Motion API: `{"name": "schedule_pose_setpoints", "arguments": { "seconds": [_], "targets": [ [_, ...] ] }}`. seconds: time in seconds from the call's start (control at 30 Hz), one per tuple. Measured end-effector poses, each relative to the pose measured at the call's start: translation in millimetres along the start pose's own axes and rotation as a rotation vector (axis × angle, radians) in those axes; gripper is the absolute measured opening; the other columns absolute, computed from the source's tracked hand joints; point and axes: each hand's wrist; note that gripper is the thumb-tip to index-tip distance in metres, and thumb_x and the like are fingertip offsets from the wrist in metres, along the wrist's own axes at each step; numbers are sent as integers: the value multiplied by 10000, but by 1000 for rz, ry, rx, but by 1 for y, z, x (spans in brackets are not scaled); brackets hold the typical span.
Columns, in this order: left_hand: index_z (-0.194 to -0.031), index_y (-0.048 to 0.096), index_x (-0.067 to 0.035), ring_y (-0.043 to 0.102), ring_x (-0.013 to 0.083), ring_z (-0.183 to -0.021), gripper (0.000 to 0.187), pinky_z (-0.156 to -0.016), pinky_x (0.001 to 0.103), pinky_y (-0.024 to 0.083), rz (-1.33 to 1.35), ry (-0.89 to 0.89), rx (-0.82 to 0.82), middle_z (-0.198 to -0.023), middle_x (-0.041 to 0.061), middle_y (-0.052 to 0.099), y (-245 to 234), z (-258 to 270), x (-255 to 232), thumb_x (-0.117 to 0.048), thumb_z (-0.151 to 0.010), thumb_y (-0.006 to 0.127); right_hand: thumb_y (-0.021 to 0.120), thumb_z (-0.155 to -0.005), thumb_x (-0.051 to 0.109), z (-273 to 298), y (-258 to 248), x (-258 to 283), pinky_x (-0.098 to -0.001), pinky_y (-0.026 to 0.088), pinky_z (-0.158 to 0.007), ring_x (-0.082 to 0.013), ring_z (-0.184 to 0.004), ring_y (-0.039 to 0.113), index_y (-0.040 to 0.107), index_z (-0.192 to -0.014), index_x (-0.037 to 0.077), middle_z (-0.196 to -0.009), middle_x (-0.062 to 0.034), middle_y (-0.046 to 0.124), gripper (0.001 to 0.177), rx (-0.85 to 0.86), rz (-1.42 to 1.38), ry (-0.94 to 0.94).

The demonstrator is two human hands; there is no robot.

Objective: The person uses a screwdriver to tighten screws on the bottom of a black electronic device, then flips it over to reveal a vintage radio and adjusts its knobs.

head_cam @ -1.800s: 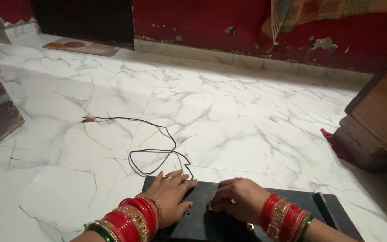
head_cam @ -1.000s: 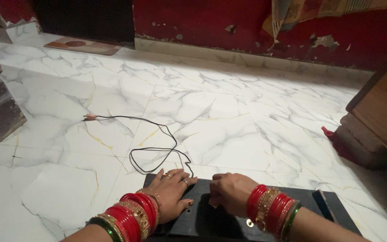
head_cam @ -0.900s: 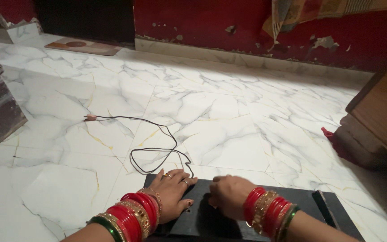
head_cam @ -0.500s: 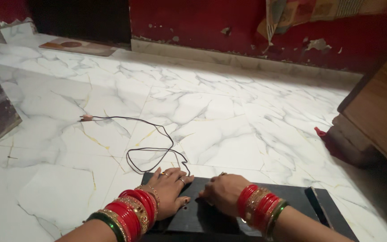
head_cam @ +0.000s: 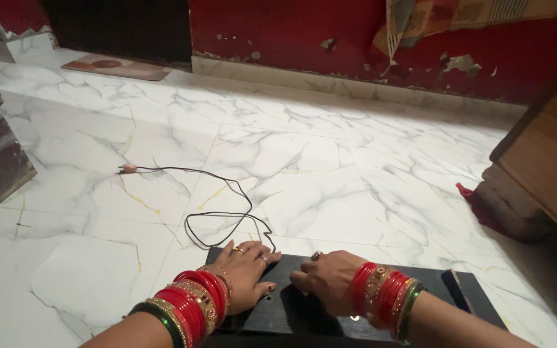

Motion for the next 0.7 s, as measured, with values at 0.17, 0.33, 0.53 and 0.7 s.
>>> {"name": "schedule_pose_setpoints", "arguments": {
  "seconds": [0.17,0.33,0.53,0.7],
  "targets": [
    [-1601,203,-246,55,178,-1576,674,-1281,526,25,9,11,-21,-1656,10,203,1,0,2,-506,-1014,410,461,-990,101,-10,11,22,-411,584,-701,-279,-822,718,528,-1221,53,-859,-95,676,245,171,-234,451],
    [-1595,214,-244,70,173,-1571,671,-1280,522,42,5,6,-45,-1654,0,208,1,-2,3,-501,-1011,425,482,-1026,268,-18,25,26,-402,513,-664,-287,-825,670,626,-1118,61,-874,-129,695,269,-80,-190,523],
    [-1596,205,-253,72,173,-1570,670,-1279,520,53,-16,3,-25,-1649,0,210,2,-1,3,-507,-1014,418,424,-1045,289,-8,2,17,-415,585,-658,-296,-837,740,567,-1215,83,-923,-148,724,304,157,-63,327],
    [-1586,253,-237,115,178,-1570,664,-1286,507,86,-16,5,-61,-1625,10,265,1,2,3,-507,-1006,430,497,-988,142,-3,-14,17,-424,605,-678,-298,-830,741,560,-1261,92,-900,-158,729,284,230,3,242]
  ]
}}
Point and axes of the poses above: each hand's wrist, its own z-axis away from the middle knuckle, its own y-axis out of the palm, x = y × z
